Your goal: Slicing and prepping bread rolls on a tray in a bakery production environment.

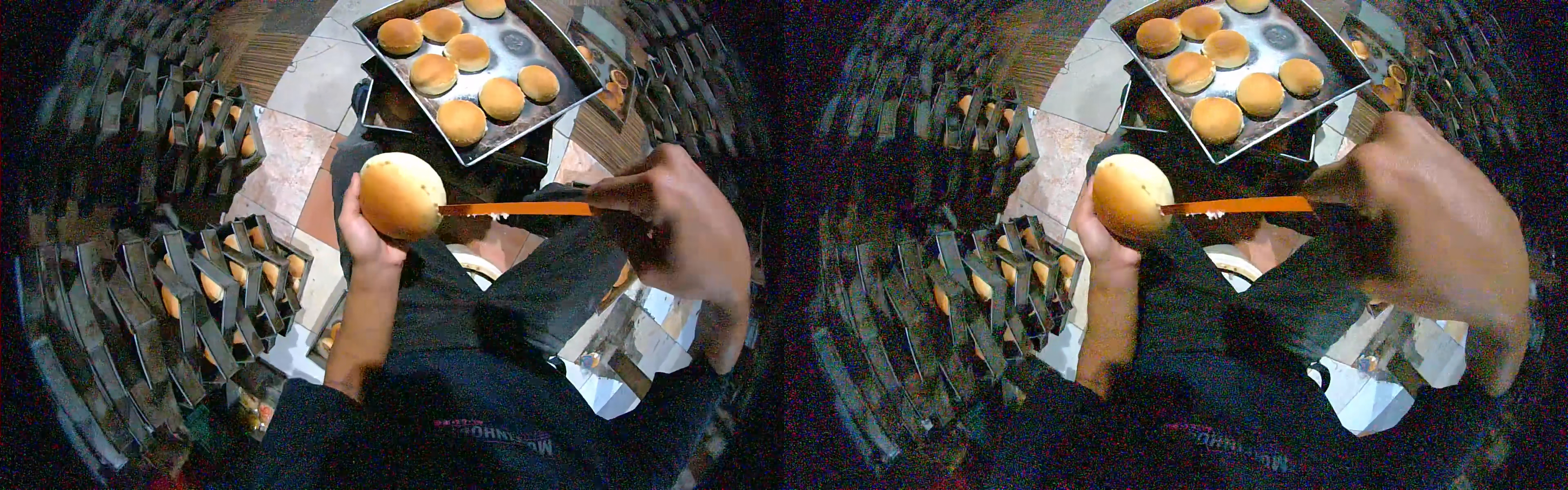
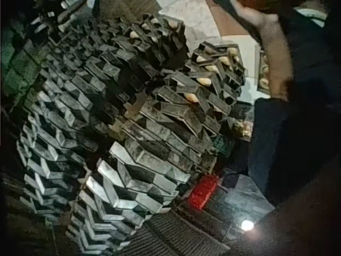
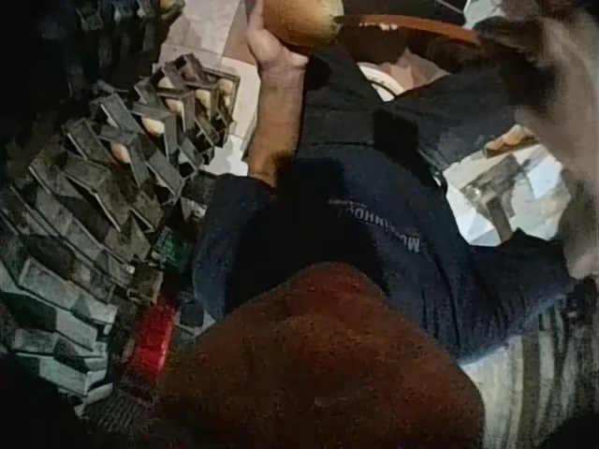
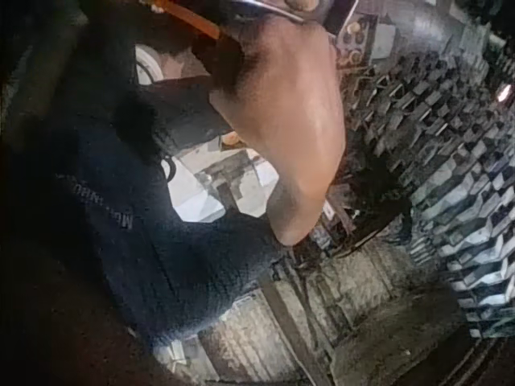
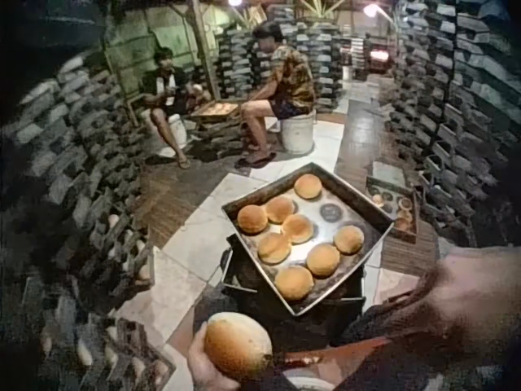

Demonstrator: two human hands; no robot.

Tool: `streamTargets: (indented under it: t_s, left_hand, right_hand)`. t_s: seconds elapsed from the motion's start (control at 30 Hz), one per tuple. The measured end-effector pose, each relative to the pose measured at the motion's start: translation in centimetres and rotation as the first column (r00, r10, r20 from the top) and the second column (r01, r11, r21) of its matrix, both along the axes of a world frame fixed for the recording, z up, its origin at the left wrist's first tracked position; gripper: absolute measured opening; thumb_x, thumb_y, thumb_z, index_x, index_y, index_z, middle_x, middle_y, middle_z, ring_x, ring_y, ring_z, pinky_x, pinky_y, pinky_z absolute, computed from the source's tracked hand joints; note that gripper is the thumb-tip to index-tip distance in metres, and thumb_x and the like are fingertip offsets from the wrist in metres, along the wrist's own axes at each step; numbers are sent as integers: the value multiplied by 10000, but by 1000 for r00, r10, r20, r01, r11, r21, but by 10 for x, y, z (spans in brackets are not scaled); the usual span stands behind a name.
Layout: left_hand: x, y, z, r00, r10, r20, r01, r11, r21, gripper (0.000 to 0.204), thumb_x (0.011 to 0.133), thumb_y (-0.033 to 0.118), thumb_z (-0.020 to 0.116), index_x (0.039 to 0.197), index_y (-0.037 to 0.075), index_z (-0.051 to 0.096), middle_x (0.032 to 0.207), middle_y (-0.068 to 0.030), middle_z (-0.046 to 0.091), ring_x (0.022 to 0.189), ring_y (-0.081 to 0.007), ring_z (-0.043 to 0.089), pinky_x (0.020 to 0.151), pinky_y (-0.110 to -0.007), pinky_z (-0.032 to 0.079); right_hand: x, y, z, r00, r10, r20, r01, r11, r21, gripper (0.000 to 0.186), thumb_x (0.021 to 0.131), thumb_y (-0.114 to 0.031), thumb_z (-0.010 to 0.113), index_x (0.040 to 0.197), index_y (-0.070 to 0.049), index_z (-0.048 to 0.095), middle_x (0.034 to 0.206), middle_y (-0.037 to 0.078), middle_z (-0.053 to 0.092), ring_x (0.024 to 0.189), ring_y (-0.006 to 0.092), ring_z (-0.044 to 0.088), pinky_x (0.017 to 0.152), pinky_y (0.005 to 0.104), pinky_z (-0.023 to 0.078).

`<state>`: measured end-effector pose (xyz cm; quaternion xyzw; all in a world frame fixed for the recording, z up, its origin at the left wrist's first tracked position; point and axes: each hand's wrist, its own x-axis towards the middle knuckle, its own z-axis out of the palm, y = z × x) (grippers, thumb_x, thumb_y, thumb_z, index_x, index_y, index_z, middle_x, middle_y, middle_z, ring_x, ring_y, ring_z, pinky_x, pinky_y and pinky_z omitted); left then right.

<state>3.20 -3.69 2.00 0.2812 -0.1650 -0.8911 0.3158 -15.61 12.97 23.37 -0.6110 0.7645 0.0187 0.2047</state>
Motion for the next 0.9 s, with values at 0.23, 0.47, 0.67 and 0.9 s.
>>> streamTargets:
  t_s: [0.23, 0.47, 0.67, 0.9]
  left_hand:
    - [-7, -8, 1, 992, 98, 76, -102, 993, 54, 390, 949, 332, 360, 1115, 44, 565, 1104, -105, 620, 999, -263, 608, 881, -422, 482]
    - [-22, -12, 1, 982, 168, 82, -174, 982, 73, 376, 940, 294, 354, 1126, 41, 562, 1106, -115, 618, 1009, -274, 604, 884, -448, 483]
    - [-27, -54, -13, 951, 266, 159, -292, 941, 171, 379, 926, 291, 357, 1151, 63, 560, 1128, -118, 611, 1027, -290, 600, 888, -484, 480]
    - [-105, -74, -33, 941, 5, 339, 6, 1000, -30, 419, 868, 388, 438, 1137, 87, 551, 1143, -98, 599, 1041, -284, 586, 915, -481, 447]
  right_hand:
    - [5, -25, -10, 971, -125, 204, 53, 944, 326, 594, 531, -25, 684, 1122, -23, 615, 1028, 138, 639, 958, 317, 544, 891, 364, 438]
    - [5, -20, -48, 983, 42, 181, -39, 999, -23, 516, 534, 19, 628, 1049, 41, 620, 857, 226, 627, 767, 388, 597, 743, 415, 490]
    - [-22, 4, -67, 944, 3, 329, 98, 952, -289, 210, 727, -133, 654, 879, 12, 649, 676, 194, 617, 656, 380, 609, 644, 431, 509]
    - [-94, 38, -157, 633, -421, 649, 762, 486, -428, 213, 858, -149, 599, 980, 11, 669, 760, 86, 670, 622, 170, 593, 578, 284, 450]
